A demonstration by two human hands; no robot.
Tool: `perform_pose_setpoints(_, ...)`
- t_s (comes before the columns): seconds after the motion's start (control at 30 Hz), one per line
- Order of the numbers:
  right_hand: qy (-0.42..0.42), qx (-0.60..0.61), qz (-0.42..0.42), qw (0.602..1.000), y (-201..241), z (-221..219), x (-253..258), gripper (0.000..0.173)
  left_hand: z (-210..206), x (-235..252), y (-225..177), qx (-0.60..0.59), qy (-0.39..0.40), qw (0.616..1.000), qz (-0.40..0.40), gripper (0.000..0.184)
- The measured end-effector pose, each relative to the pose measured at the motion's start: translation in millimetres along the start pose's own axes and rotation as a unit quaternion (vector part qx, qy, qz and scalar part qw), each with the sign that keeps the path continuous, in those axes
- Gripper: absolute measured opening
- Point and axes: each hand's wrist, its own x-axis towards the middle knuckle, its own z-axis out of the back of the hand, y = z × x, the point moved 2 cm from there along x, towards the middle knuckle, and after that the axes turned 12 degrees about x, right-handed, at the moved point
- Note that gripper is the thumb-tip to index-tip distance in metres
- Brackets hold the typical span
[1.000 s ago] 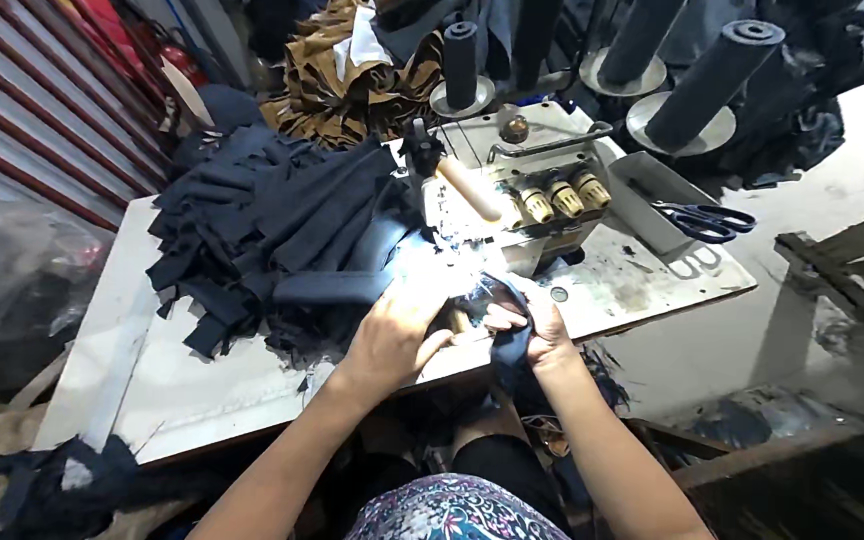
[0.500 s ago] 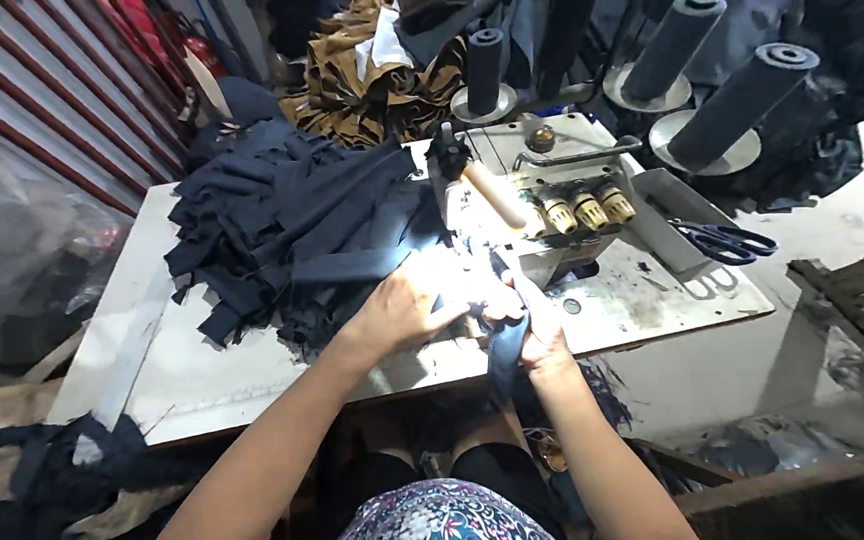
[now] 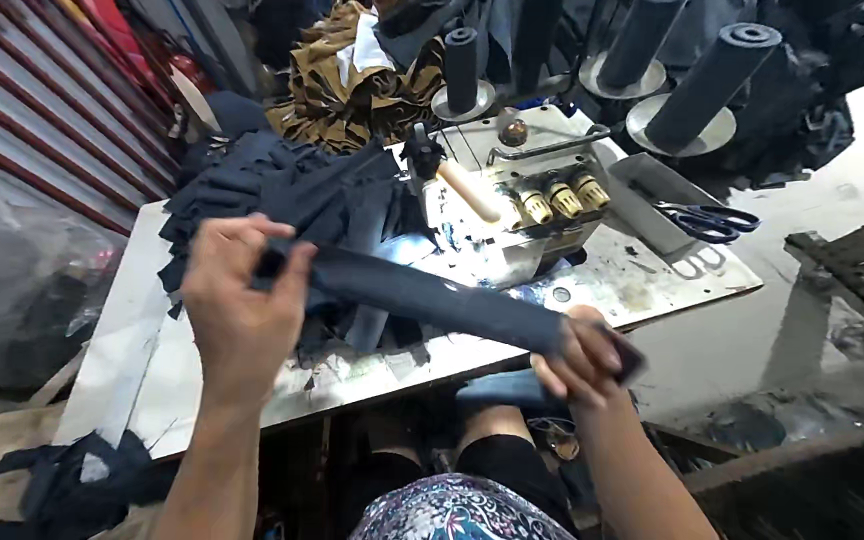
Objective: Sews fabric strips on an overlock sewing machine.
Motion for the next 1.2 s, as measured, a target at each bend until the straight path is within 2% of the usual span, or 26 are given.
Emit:
perform_pose_setpoints(0.07,-0.099,0.022,-0.006,0.995,-3.3,32.2,1.5,0.024,-15.0,7.4,6.3,0.093,0.021,0.995,-0.008,0.028)
perform_pose_setpoints(0.13,-0.209,0.025,-0.021,0.977,-17.3,59.8,4.2,0.021,-50.0,-3.5,-21.1,0.075,0.039,0.992,-0.099,0.027)
perform_pose_setpoints(0.2,-0.245,0.047,-0.023,0.968,-27.9,76.9,2.4,0.022,-91.8,-22.8,-52.7,0.039,0.048,0.977,-0.206,0.029)
perform_pose_setpoints(0.27,-0.227,0.112,-0.007,0.967,-28.1,87.3,-3.4,0.021,-121.8,-35.8,-60.4,0.007,0.085,0.962,-0.259,0.031)
perform_pose_setpoints(0.33,-0.217,0.157,0.003,0.964,-22.7,91.2,-9.2,0.022,-128.1,-46.1,-50.2,0.003,0.124,0.959,-0.256,0.033)
perform_pose_setpoints(0.47,-0.266,0.138,-0.007,0.954,-25.7,87.3,-6.6,0.026,-115.5,-58.0,-27.9,0.033,0.146,0.962,-0.226,0.039)
perform_pose_setpoints(0.6,-0.267,0.198,0.056,0.941,-40.0,86.1,11.6,0.034,-112.7,-51.6,-43.7,0.065,0.149,0.967,-0.198,0.038)
perform_pose_setpoints(0.7,-0.307,0.205,0.094,0.925,-39.4,81.5,18.8,0.041,-114.2,-48.2,-55.3,0.075,0.172,0.966,-0.178,0.043)
perform_pose_setpoints(0.87,-0.307,0.231,0.089,0.919,-33.1,80.5,20.3,0.042,-119.8,-48.1,-58.3,0.060,0.172,0.969,-0.164,0.043)
perform_pose_setpoints(0.97,-0.332,0.193,0.083,0.920,-33.4,81.2,22.5,0.045,-122.7,-38.1,-54.5,0.052,0.182,0.969,-0.159,0.047)
perform_pose_setpoints(1.07,-0.318,0.149,0.071,0.934,-35.4,81.9,23.3,0.042,-127.4,-23.2,-47.0,0.045,0.204,0.964,-0.167,0.053)
perform_pose_setpoints(1.13,-0.349,0.037,0.046,0.935,-37.6,79.1,21.7,0.041,-129.3,-15.1,-42.2,0.025,0.210,0.962,-0.170,0.052)
perform_pose_setpoints(1.2,-0.375,-0.112,0.004,0.920,-44.3,68.9,19.9,0.035,-125.8,-15.4,-41.5,0.005,0.233,0.964,-0.129,0.056)
